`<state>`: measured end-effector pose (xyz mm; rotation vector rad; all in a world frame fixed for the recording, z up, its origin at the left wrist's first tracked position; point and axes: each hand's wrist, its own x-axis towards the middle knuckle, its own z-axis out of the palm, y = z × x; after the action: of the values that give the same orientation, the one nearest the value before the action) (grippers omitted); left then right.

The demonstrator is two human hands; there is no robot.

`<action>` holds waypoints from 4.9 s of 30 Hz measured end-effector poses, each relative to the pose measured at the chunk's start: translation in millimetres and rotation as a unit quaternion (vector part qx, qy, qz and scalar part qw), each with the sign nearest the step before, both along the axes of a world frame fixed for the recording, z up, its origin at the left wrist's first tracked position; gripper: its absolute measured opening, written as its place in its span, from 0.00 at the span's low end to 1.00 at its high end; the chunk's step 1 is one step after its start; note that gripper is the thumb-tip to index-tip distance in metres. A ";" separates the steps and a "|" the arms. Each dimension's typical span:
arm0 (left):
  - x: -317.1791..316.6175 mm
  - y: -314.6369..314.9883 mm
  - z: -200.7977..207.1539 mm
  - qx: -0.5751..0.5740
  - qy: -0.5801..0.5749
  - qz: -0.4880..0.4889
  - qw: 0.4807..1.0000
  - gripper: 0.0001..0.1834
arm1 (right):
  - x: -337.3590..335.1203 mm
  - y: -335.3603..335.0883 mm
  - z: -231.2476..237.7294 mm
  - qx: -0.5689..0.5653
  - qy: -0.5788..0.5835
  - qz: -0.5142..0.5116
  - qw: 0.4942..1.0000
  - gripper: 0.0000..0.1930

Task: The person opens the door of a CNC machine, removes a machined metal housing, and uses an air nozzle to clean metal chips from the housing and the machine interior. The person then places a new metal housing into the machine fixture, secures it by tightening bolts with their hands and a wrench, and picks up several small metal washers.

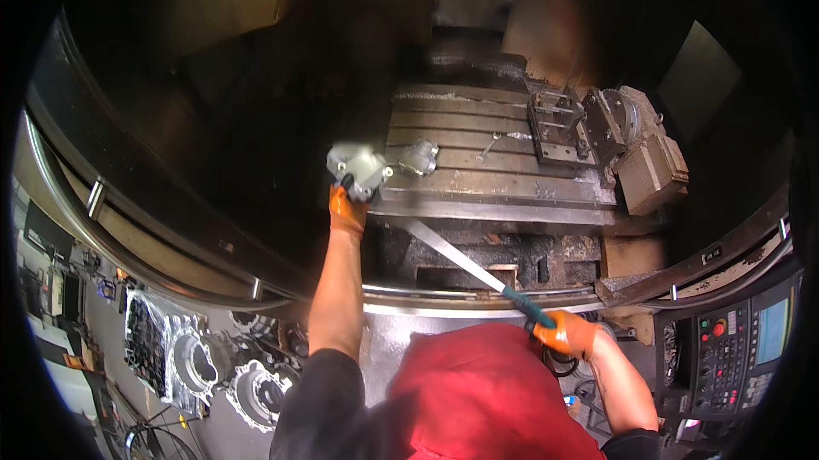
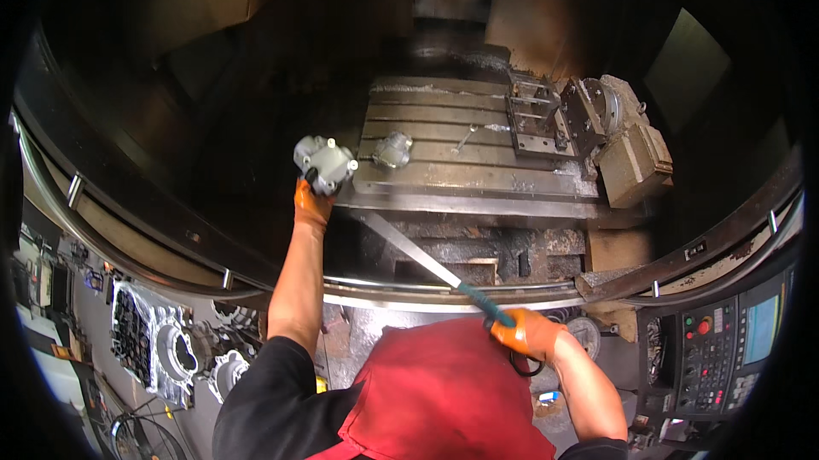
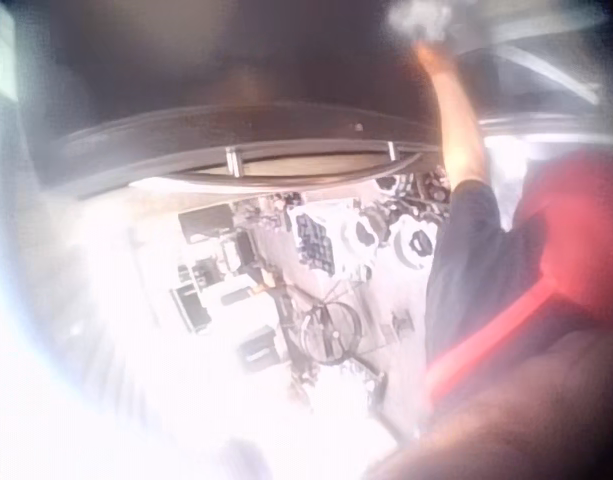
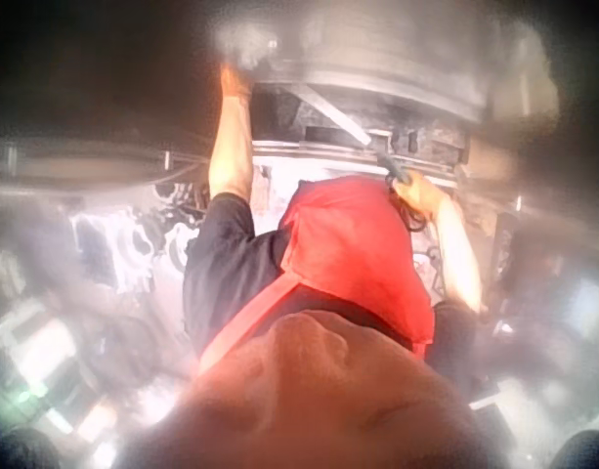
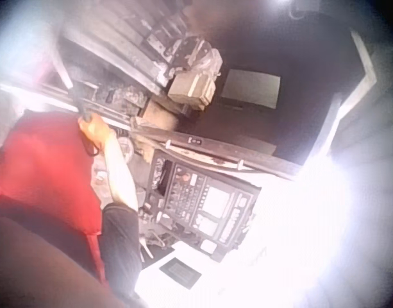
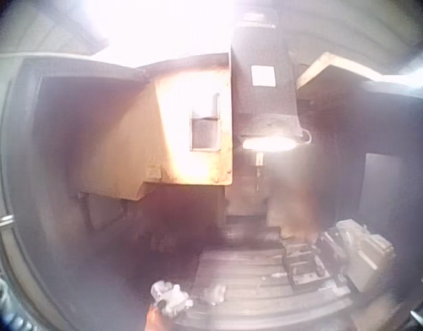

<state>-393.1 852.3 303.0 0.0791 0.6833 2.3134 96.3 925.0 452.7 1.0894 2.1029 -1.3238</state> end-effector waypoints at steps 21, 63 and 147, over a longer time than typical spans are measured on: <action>29.0 -27.9 1.2 0.096 0.015 -0.110 0.989 0.34 | -17.2 -3.9 -11.0 0.037 0.005 -0.069 0.997 0.22; 128.4 -42.6 -106.3 -0.053 -0.142 -0.190 0.970 0.31 | -24.6 167.0 -172.7 0.314 -0.022 -0.427 0.848 0.22; 131.1 -142.4 -153.9 -0.059 -0.088 -0.197 0.975 0.19 | -37.4 208.0 -129.6 0.266 0.031 -0.413 0.871 0.27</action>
<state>-262.0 709.9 149.1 -0.0420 0.6475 1.8701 58.9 1133.0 323.1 2.4036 2.1802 -1.0847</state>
